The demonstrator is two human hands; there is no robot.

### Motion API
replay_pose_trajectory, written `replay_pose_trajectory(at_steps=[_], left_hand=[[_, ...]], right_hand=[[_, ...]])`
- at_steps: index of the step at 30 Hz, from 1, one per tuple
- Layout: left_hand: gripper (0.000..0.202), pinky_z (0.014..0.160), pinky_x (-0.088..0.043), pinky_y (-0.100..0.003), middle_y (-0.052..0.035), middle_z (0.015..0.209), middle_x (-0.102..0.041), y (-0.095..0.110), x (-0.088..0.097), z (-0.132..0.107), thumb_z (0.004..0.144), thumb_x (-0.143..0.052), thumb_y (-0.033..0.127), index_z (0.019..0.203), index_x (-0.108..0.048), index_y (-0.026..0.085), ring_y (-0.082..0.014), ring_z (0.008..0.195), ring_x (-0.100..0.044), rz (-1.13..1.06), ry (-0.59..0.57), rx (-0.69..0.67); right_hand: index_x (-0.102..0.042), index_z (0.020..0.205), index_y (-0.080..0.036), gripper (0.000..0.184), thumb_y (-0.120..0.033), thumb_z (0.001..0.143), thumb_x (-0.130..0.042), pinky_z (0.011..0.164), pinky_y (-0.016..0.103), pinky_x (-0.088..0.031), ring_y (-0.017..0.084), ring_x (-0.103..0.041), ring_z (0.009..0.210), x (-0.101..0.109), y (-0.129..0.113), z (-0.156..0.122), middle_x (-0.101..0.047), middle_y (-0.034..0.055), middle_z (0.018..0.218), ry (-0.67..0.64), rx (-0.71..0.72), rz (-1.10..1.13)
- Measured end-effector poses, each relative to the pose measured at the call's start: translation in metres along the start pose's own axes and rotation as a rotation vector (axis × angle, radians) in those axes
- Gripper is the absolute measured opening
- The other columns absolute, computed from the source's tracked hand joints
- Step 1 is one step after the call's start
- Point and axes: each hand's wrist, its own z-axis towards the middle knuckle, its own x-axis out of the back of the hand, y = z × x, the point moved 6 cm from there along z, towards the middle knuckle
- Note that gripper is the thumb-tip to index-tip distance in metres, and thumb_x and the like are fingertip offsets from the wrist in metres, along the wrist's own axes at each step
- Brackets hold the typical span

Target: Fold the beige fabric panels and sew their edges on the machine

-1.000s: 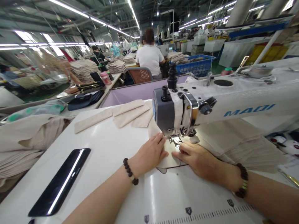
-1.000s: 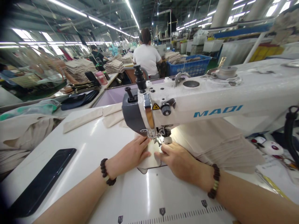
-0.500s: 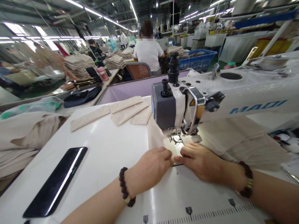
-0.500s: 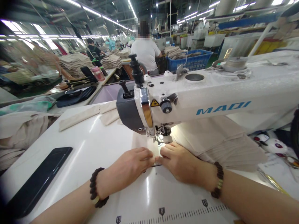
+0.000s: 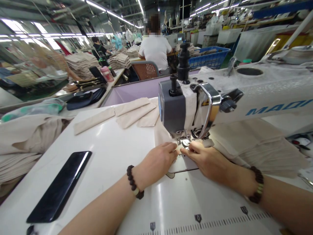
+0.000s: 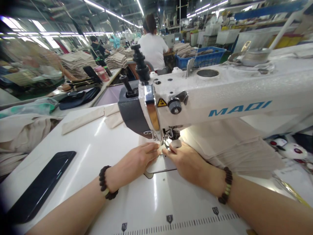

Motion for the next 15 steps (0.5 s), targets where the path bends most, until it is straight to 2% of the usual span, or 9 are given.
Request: replay_pose_trajectory(at_steps=[6, 12, 15], left_hand=[[0.014, 0.092, -0.045, -0.035, -0.0082, 0.101, -0.054, -0.007, -0.002, 0.005, 0.091, -0.042, 0.015, 0.091, -0.055, 0.012, -0.0197, 0.100, -0.053, 0.026, 0.011, 0.019], [0.014, 0.084, -0.048, -0.033, -0.0069, 0.094, -0.056, -0.014, 0.001, 0.007, 0.090, -0.044, 0.014, 0.096, -0.056, 0.012, -0.0195, 0.091, -0.056, 0.032, 0.027, 0.076], [0.012, 0.085, -0.048, -0.032, -0.0068, 0.095, -0.057, -0.014, 0.004, 0.008, 0.089, -0.046, 0.014, 0.094, -0.057, 0.013, -0.0191, 0.093, -0.056, 0.015, 0.054, 0.070]], right_hand=[[-0.055, 0.106, -0.008, 0.040, 0.003, 0.073, -0.035, 0.063, 0.029, -0.039, 0.019, -0.048, 0.069, 0.003, -0.001, 0.002, -0.053, 0.0101, 0.085, 0.029, -0.007, -0.009], [-0.057, 0.100, -0.010, 0.037, 0.002, 0.073, -0.033, 0.062, 0.030, -0.039, 0.019, -0.047, 0.068, 0.003, -0.001, 0.002, -0.054, 0.0103, 0.082, 0.029, -0.019, -0.032], [-0.056, 0.099, -0.010, 0.036, 0.003, 0.072, -0.035, 0.062, 0.029, -0.038, 0.018, -0.046, 0.066, 0.002, 0.000, 0.001, -0.053, 0.0097, 0.082, 0.027, -0.021, -0.036]])
